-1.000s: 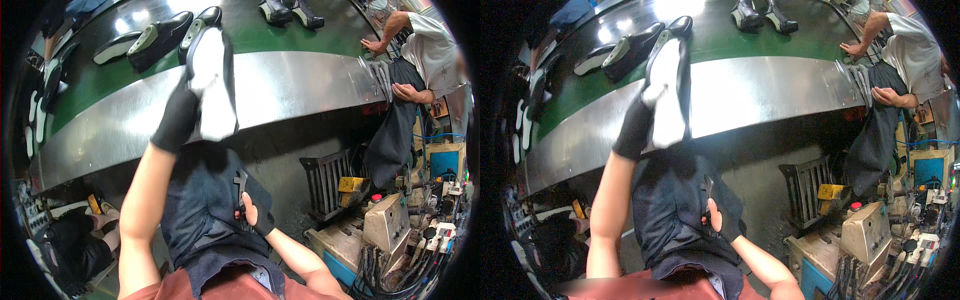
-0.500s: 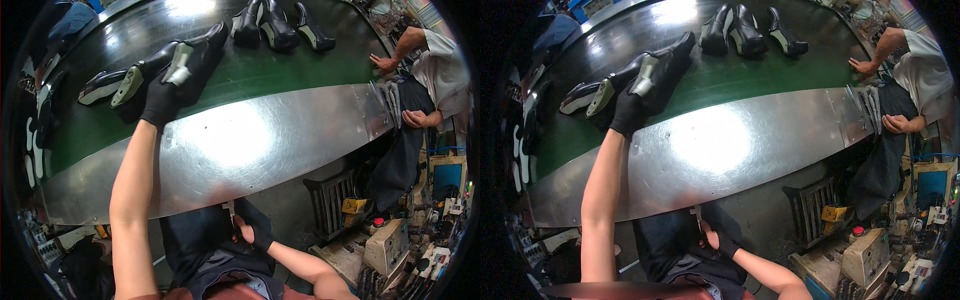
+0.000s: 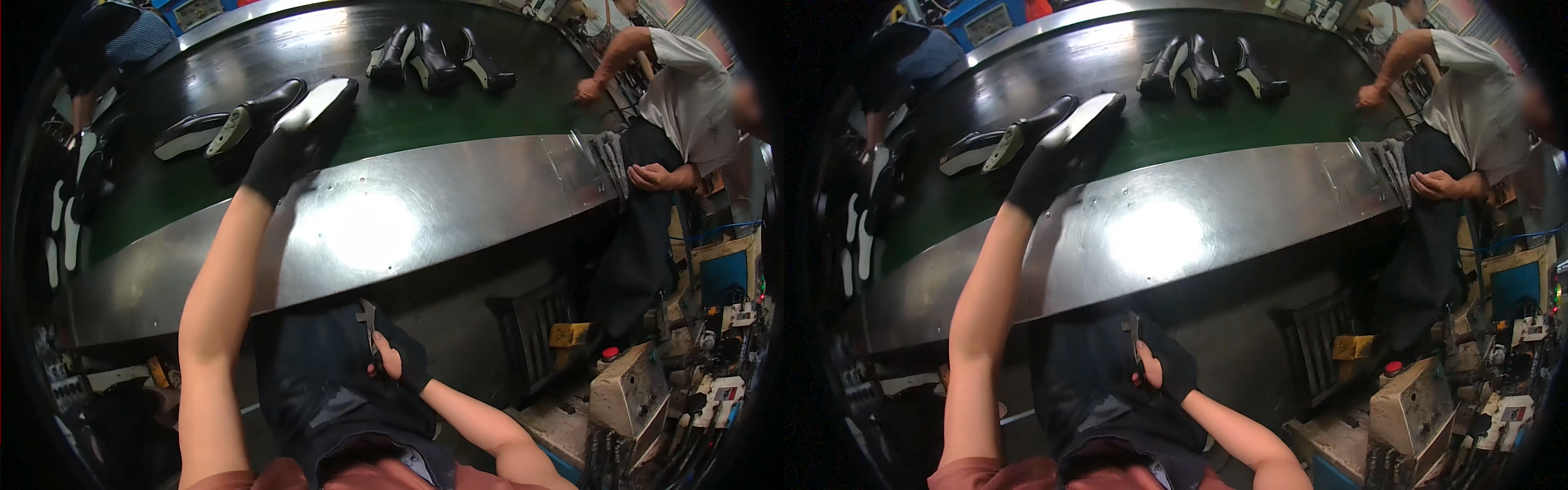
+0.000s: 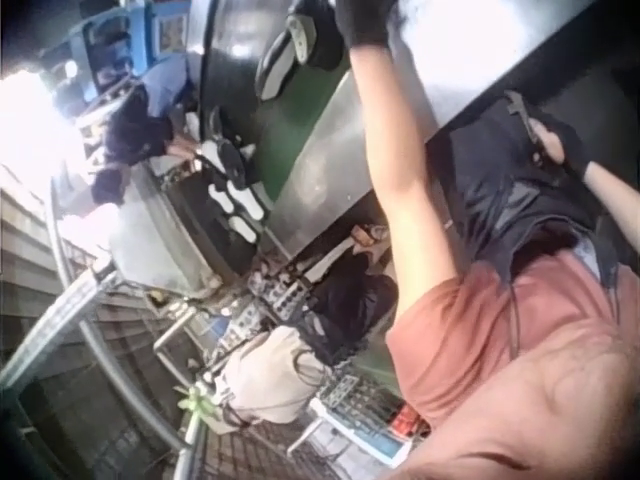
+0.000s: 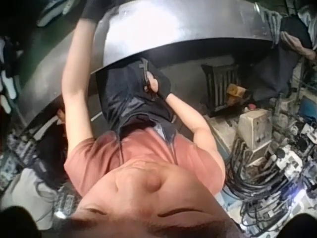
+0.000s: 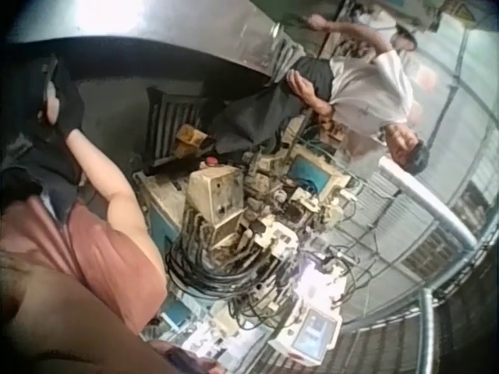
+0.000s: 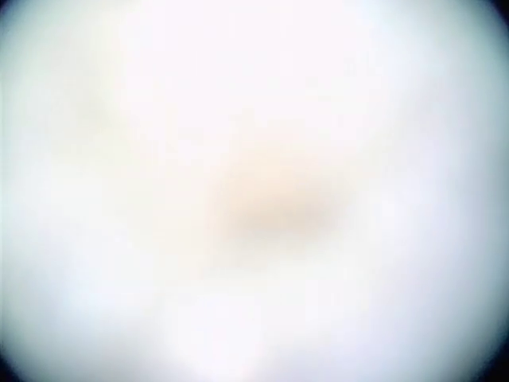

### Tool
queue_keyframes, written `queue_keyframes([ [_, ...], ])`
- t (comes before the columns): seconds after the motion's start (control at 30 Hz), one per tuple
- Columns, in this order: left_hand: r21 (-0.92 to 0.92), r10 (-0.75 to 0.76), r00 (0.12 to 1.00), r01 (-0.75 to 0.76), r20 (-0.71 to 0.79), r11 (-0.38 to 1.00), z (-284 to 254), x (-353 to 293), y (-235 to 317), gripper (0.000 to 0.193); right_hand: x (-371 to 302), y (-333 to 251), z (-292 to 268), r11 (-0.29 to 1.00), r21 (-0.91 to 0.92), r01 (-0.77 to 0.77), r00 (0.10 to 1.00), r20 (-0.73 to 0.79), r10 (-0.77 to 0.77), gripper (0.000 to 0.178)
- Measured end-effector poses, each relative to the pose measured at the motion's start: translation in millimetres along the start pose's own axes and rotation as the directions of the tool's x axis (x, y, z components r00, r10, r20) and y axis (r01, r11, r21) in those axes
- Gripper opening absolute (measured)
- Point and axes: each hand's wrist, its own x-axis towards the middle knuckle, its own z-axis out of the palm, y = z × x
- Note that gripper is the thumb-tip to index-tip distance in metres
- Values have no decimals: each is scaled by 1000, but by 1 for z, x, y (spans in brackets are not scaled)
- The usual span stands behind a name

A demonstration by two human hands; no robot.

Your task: The recorder is using a specialized pincer tool to pull and trim excess leather or material from the bottom of shoe lasts on an assembly line.

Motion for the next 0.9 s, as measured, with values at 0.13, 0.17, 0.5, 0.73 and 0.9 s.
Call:
queue_keyframes([
  [0.13, 28, 81, 983, -77, -165, 997, -33, -203, -21, 48, -13, 40, -16, 990, 71, -124, 988, 104, 116, 44],
  [0.17, -187, -1, 976, -40, -217, 982, -70, -256, -44, 52, -25, 42, -14, 989, 113, -99, 993, 70, 91, 46],
  [0.5, 151, 357, 928, -340, -103, 928, -58, -416, -22, 26, -140, 11, 15, 999, 47, -18, 971, 237, 6, 50],
  [0.73, -30, 92, 995, -93, -27, 995, -20, -391, 8, 46, -174, -7, 35, 957, 45, 288, 841, 465, -275, 54],
  [0.9, 3, 349, 937, -349, 3, 937, -5, -380, -3, 78, -144, -22, 47, 961, 111, 254, 781, 563, -272, 54],
])
